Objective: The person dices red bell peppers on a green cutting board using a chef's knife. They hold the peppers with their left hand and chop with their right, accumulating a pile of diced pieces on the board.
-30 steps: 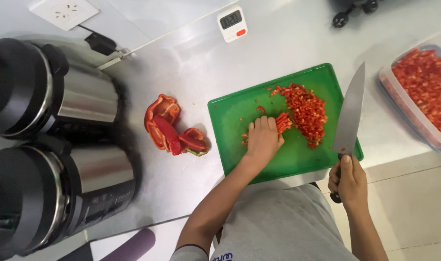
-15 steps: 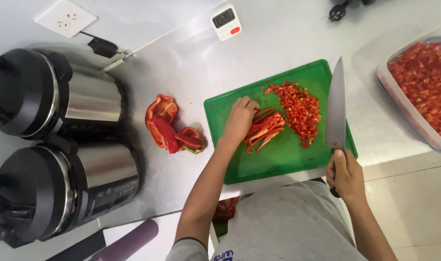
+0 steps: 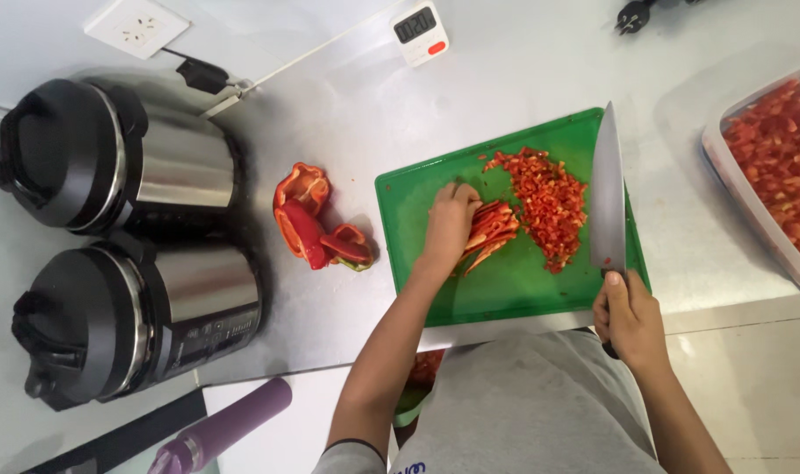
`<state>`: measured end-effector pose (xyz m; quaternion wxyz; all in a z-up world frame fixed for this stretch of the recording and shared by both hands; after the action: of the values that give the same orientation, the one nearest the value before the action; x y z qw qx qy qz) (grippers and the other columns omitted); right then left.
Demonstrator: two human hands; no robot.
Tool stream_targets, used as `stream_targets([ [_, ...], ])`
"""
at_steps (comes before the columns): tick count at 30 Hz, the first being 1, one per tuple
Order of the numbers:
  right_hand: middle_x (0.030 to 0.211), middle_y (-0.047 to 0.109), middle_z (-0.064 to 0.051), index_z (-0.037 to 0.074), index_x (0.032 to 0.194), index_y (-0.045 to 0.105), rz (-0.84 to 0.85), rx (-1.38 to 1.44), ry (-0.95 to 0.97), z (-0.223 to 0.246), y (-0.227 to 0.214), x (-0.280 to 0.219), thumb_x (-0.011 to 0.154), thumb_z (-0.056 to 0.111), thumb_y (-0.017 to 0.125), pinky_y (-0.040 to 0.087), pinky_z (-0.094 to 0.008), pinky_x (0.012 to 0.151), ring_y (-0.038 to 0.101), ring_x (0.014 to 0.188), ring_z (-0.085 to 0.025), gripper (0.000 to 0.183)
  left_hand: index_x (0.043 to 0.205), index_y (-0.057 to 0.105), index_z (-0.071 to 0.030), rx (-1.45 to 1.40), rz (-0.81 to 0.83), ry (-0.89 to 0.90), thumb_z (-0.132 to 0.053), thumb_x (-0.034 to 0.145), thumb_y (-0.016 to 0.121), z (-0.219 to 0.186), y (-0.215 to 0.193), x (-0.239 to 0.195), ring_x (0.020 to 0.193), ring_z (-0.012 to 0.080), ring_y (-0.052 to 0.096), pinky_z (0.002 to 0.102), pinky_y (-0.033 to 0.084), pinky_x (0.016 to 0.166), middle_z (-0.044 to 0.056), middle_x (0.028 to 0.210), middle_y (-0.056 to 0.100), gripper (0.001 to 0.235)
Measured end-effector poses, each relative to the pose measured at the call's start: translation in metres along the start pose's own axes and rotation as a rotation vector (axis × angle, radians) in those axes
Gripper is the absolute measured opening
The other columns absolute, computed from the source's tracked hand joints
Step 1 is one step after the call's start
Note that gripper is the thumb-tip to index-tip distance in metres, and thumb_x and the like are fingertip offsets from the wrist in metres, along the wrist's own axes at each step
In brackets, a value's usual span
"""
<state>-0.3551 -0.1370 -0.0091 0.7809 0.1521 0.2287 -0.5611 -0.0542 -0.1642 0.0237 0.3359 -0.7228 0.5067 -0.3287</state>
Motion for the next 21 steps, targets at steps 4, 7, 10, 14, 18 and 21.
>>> stream_targets([
  [4, 0.059, 0.057, -0.013, 0.002, 0.092, 0.048, 0.036, -0.276, 0.014, -0.002, 0.000, 0.006, 0.106, 0.036, 0.046, 0.044, -0.040, 0.043, 0.055, 0.045, -0.024, 0.036, 0.102, 0.068, -0.005, 0.013, 0.018, 0.005, -0.010, 0.096, 0.065, -0.014, 0.002, -0.008, 0.100, 0.0371, 0.061, 0.047, 0.051, 0.088, 0.016, 0.101, 0.062, 0.008],
  [7, 0.062, 0.064, -0.022, 0.003, 0.103, 0.052, 0.075, -0.637, -0.116, 0.007, 0.012, 0.003, 0.105, 0.035, 0.048, 0.047, -0.050, 0.050, 0.063, 0.054, -0.038, 0.033, 0.112, 0.070, -0.003, 0.080, 0.060, 0.018, -0.018, 0.098, 0.063, -0.028, -0.003, -0.017, 0.106, 0.0358, 0.058, 0.048, 0.047, 0.092, 0.015, 0.111, 0.062, 0.022],
  [10, 0.066, 0.066, -0.025, 0.002, 0.107, 0.052, 0.089, -0.869, -0.215, 0.012, 0.027, -0.002, 0.105, 0.036, 0.050, 0.050, -0.055, 0.055, 0.065, 0.061, -0.046, 0.033, 0.124, 0.063, 0.005, 0.182, 0.104, 0.061, -0.034, 0.092, 0.066, -0.045, 0.001, -0.032, 0.114, 0.0369, 0.053, 0.048, 0.042, 0.097, 0.020, 0.123, 0.058, 0.051],
  [14, 0.071, 0.067, -0.024, 0.001, 0.100, 0.051, 0.011, -0.940, -0.383, 0.029, 0.044, -0.009, 0.102, 0.033, 0.052, 0.052, -0.054, 0.049, 0.065, 0.059, -0.046, 0.032, 0.134, 0.053, 0.011, 0.372, 0.095, 0.149, -0.045, 0.083, 0.066, -0.061, 0.011, -0.042, 0.121, 0.0377, 0.049, 0.049, 0.039, 0.102, 0.025, 0.132, 0.053, 0.078],
  [18, 0.071, 0.067, -0.022, 0.003, 0.092, 0.049, -0.020, -1.051, -0.428, 0.028, 0.056, -0.010, 0.104, 0.034, 0.054, 0.053, -0.049, 0.048, 0.067, 0.056, -0.042, 0.033, 0.137, 0.052, 0.010, 0.536, 0.071, 0.205, -0.043, 0.086, 0.065, -0.056, 0.026, -0.045, 0.122, 0.0348, 0.050, 0.047, 0.041, 0.103, 0.023, 0.134, 0.054, 0.075],
  [21, 0.068, 0.068, -0.019, 0.003, 0.089, 0.048, -0.060, -1.172, -0.475, 0.030, 0.069, -0.012, 0.103, 0.034, 0.055, 0.054, -0.047, 0.046, 0.067, 0.053, -0.039, 0.034, 0.135, 0.054, 0.009, 0.569, 0.048, 0.236, -0.042, 0.088, 0.065, -0.052, 0.027, -0.052, 0.120, 0.0337, 0.051, 0.046, 0.042, 0.102, 0.022, 0.133, 0.055, 0.071],
])
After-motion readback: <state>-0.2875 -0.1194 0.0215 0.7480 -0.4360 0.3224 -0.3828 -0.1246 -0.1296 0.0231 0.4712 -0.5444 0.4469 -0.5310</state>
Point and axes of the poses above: each hand's wrist, its own x-axis towards the middle knuckle, its own y-axis out of the palm, z = x × y, the point moved 10 cm from there along x, towards the middle knuckle
